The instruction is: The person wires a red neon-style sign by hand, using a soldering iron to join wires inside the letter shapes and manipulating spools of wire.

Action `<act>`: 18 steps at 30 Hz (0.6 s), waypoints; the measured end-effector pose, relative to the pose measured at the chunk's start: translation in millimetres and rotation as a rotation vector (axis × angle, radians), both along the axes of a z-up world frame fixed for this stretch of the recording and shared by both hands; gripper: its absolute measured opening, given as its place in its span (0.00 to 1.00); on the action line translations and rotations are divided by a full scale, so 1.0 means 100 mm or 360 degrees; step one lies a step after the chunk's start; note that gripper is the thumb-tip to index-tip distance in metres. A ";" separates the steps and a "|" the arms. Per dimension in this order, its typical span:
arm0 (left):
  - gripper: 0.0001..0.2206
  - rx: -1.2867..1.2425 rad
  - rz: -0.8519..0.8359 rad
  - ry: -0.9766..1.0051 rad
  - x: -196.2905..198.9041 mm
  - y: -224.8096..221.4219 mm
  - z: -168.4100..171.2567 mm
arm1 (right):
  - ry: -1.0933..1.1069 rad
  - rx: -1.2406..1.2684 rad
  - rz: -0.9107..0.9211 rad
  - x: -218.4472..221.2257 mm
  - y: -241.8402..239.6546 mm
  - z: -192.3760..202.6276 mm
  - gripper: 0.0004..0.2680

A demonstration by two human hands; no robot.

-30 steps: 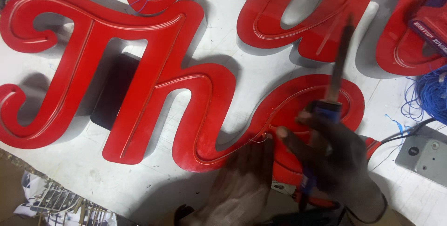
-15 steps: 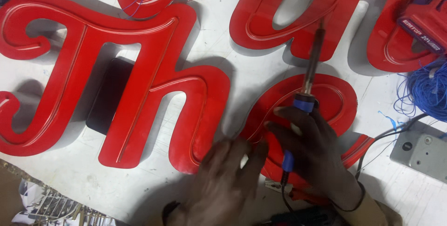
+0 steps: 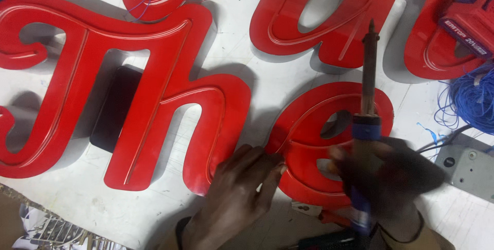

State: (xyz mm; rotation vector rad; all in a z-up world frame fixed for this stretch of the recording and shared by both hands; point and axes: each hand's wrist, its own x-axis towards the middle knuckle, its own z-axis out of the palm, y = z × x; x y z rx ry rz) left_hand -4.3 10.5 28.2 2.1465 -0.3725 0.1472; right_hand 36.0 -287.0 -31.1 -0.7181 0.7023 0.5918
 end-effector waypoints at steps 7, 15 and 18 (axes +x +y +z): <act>0.15 0.0353 -0.0141 -0.0012 -0.08 -0.08 -0.11 | -0.0894 -0.2337 0.0668 0.11 0.43 1.03 0.17; 0.30 0.0807 -0.0222 0.0061 -0.26 -0.27 -0.28 | -0.0162 -0.2276 0.0671 0.17 0.67 1.08 0.12; 0.28 0.0972 -0.0260 -0.0026 -0.29 -0.30 -0.31 | -0.0134 -0.2058 0.0748 0.08 0.54 0.79 0.14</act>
